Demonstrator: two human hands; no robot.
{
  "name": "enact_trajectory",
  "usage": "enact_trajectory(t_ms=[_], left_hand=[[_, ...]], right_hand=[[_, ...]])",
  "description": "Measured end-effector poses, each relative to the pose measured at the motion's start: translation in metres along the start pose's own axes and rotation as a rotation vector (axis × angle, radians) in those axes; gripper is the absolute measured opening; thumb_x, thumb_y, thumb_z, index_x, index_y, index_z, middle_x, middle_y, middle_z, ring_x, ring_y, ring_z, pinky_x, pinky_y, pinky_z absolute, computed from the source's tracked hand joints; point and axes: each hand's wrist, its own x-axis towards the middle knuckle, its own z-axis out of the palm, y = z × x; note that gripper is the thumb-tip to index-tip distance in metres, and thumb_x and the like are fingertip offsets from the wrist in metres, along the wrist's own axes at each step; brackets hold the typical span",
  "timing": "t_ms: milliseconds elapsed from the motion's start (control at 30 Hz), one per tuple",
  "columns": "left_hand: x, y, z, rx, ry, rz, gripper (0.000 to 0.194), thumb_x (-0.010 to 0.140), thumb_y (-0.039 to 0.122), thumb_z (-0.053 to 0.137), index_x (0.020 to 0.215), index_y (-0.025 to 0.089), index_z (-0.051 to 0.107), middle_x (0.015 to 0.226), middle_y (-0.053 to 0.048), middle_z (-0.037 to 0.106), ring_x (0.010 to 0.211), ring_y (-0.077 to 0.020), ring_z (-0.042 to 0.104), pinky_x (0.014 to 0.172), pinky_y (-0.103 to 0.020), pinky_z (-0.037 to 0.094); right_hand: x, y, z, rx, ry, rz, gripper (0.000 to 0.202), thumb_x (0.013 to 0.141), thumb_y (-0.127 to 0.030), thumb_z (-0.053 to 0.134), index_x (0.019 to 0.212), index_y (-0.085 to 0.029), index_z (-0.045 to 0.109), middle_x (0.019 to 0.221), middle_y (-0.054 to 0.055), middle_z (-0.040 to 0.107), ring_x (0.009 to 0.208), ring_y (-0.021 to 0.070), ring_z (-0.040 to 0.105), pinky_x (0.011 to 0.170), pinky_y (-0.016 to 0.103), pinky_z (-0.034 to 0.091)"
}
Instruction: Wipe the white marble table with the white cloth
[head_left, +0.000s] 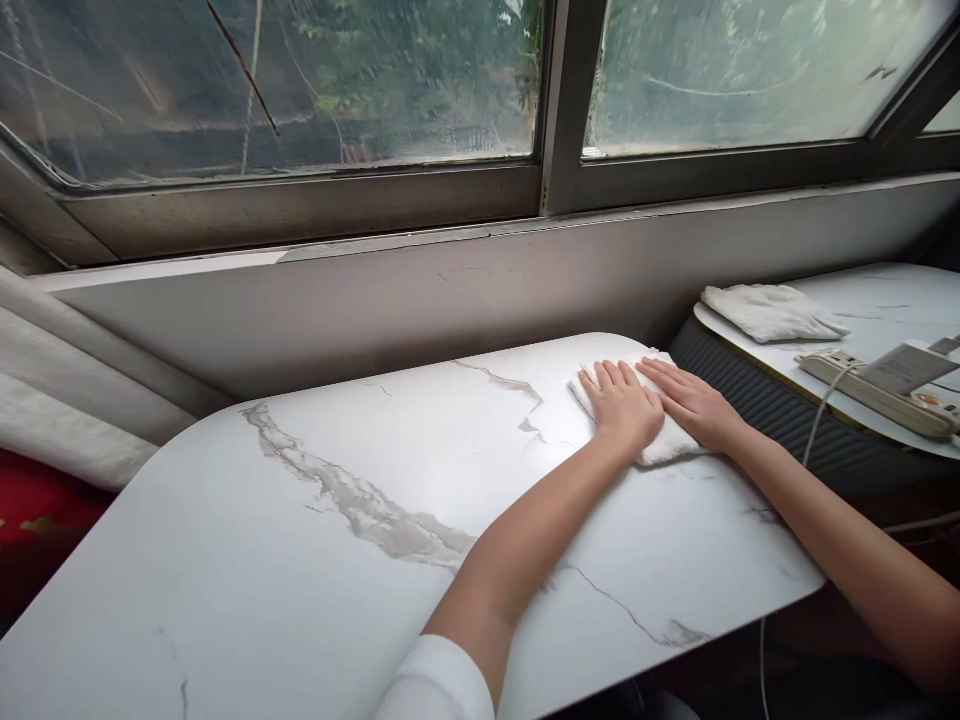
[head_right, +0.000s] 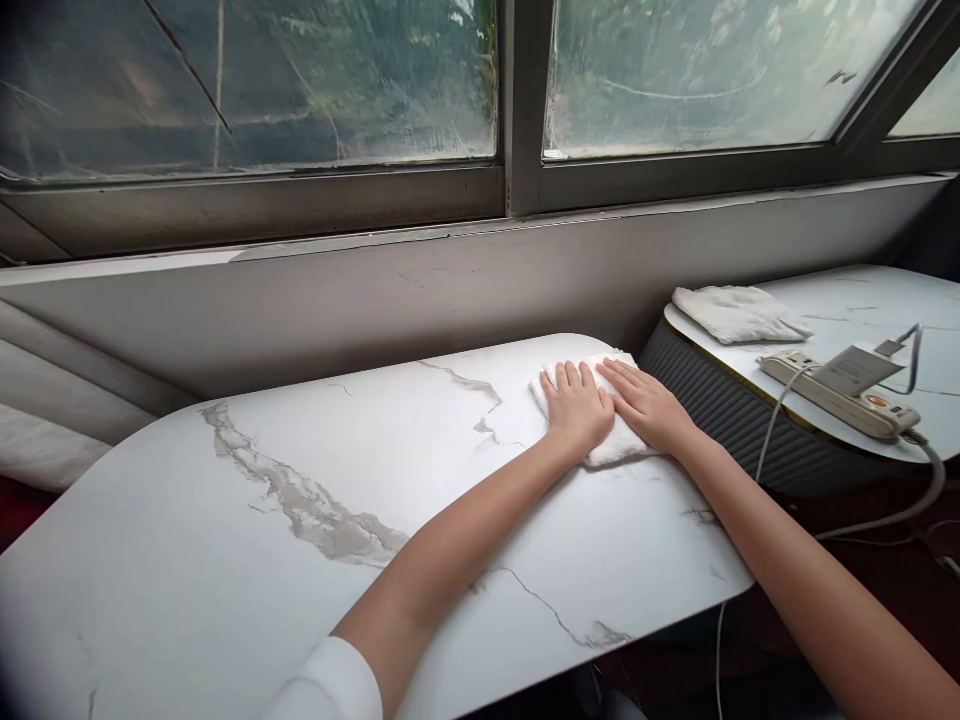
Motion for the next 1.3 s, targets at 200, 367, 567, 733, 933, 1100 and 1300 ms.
enact_trajectory(t_ms=[200,367,567,733,933,1100,1300], left_hand=[[-0.058,0.015,-0.014,-0.048,-0.084,0.108,0.059,0.093,0.036,0.024,0.142,0.003,0.029,0.148,-0.019,0.031,0.139,-0.0333,0.02,0.112,-0.056,0.012],[-0.102,0.009,-0.031,-0.056,-0.135,0.189,0.061,0.094,0.036,0.022,0.144,0.002,0.026,0.15,-0.019,0.028,0.14,-0.0321,0.018,0.113,-0.053,0.013],[-0.147,-0.022,-0.054,-0.044,-0.172,0.231,0.06,0.095,0.036,0.021,0.144,0.002,0.025,0.151,-0.02,0.025,0.14,-0.0326,0.016,0.113,-0.055,0.013],[-0.168,-0.051,-0.068,-0.005,-0.126,0.218,0.058,0.095,0.036,0.022,0.144,0.007,0.029,0.15,-0.016,0.029,0.14,-0.0295,0.02,0.114,-0.052,0.013],[-0.127,-0.092,-0.075,0.001,-0.126,0.122,0.052,0.094,0.029,0.026,0.142,0.01,0.034,0.148,-0.012,0.035,0.138,-0.0263,0.027,0.114,-0.048,0.018],[-0.066,-0.139,-0.075,0.05,-0.049,0.011,0.048,0.094,0.027,0.027,0.139,0.017,0.039,0.145,-0.008,0.041,0.134,-0.0223,0.032,0.113,-0.044,0.02],[-0.012,-0.185,-0.076,0.082,0.01,-0.085,0.047,0.093,0.025,0.026,0.137,0.017,0.041,0.143,-0.009,0.042,0.133,-0.0217,0.034,0.112,-0.043,0.021]], right_hand=[[-0.066,-0.031,-0.015,-0.073,0.001,0.012,0.055,0.094,-0.04,0.02,0.146,-0.023,0.03,0.148,0.005,0.035,0.137,0.0196,0.03,0.11,0.044,0.029],[-0.104,-0.069,-0.017,-0.131,0.045,0.039,0.055,0.095,-0.036,0.02,0.148,-0.023,0.023,0.149,0.006,0.033,0.137,0.0215,0.029,0.11,0.046,0.031],[-0.122,-0.134,-0.014,-0.159,0.06,0.057,0.057,0.095,-0.032,0.022,0.15,-0.029,0.008,0.15,0.004,0.032,0.138,0.0225,0.028,0.107,0.049,0.033],[-0.117,-0.174,-0.005,-0.149,0.053,0.036,0.061,0.093,-0.031,0.024,0.15,-0.03,0.004,0.151,0.004,0.029,0.138,0.0231,0.026,0.107,0.05,0.032],[-0.051,-0.184,0.014,-0.121,-0.001,0.108,0.053,0.091,-0.027,0.024,0.142,-0.019,0.037,0.147,0.01,0.038,0.136,0.0264,0.031,0.108,0.049,0.029],[0.038,-0.182,0.034,0.019,0.001,0.132,0.049,0.089,-0.026,0.03,0.136,-0.018,0.045,0.145,0.009,0.041,0.134,0.0253,0.034,0.109,0.047,0.027],[0.119,-0.181,0.054,0.101,-0.005,0.116,0.047,0.086,-0.023,0.035,0.13,-0.018,0.051,0.142,0.008,0.045,0.133,0.0235,0.035,0.11,0.043,0.025]])
